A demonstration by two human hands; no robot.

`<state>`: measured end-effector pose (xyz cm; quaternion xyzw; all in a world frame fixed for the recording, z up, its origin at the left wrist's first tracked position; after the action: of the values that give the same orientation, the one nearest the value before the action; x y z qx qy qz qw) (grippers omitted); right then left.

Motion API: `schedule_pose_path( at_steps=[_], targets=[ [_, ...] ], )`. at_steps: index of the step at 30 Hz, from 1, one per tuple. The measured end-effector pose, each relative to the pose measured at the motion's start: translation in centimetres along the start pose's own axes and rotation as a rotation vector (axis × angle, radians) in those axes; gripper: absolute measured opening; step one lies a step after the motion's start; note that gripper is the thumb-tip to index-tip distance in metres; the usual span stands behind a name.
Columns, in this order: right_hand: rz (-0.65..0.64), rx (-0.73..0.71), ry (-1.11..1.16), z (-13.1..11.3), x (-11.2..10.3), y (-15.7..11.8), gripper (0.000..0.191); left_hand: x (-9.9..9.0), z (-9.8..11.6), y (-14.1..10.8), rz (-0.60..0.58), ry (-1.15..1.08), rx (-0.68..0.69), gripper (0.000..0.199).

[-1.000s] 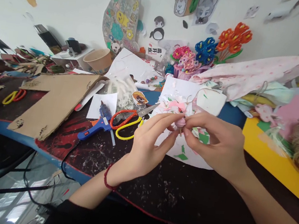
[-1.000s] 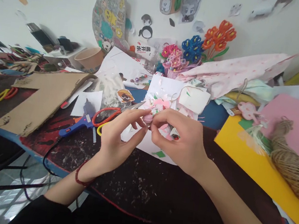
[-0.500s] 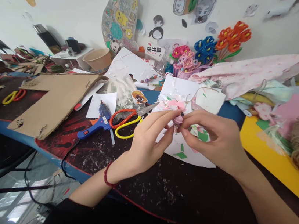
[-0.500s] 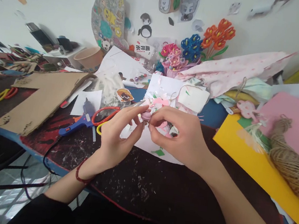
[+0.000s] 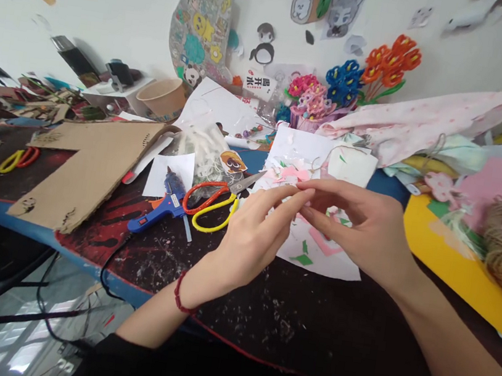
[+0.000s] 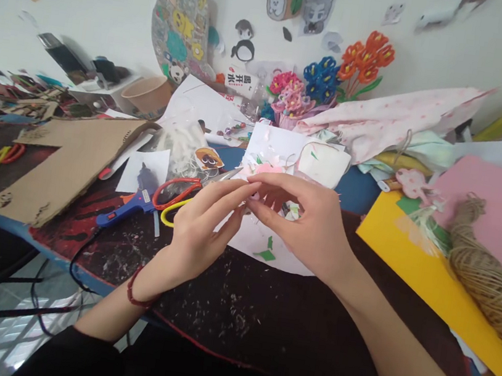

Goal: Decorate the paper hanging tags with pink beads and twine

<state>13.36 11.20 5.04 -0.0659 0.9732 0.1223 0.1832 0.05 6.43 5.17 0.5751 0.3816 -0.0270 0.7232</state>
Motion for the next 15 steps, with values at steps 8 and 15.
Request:
schedule_pose_path(
  at_steps=[8,15],
  targets=[
    [0.054,-0.182,-0.083,-1.7,-0.4,-0.7,0.021,-0.7,-0.6,0.0,0.089,0.032,-0.122,0.039],
    [0.064,-0.136,-0.134,-1.3,-0.1,-1.0,0.016,-1.6,-1.1,0.1,0.162,0.071,-0.211,0.031]
  ],
)
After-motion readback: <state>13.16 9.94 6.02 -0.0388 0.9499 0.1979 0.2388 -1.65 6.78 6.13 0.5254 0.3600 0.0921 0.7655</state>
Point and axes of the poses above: each hand's wrist, its own y-axis towards the middle knuckle, its own x-axis out of the palm, z = x × y, the point moved 8 cm from there along y, towards the middle knuckle, and after that the axes turned 15 degrees about x, right-handed, at the moved point
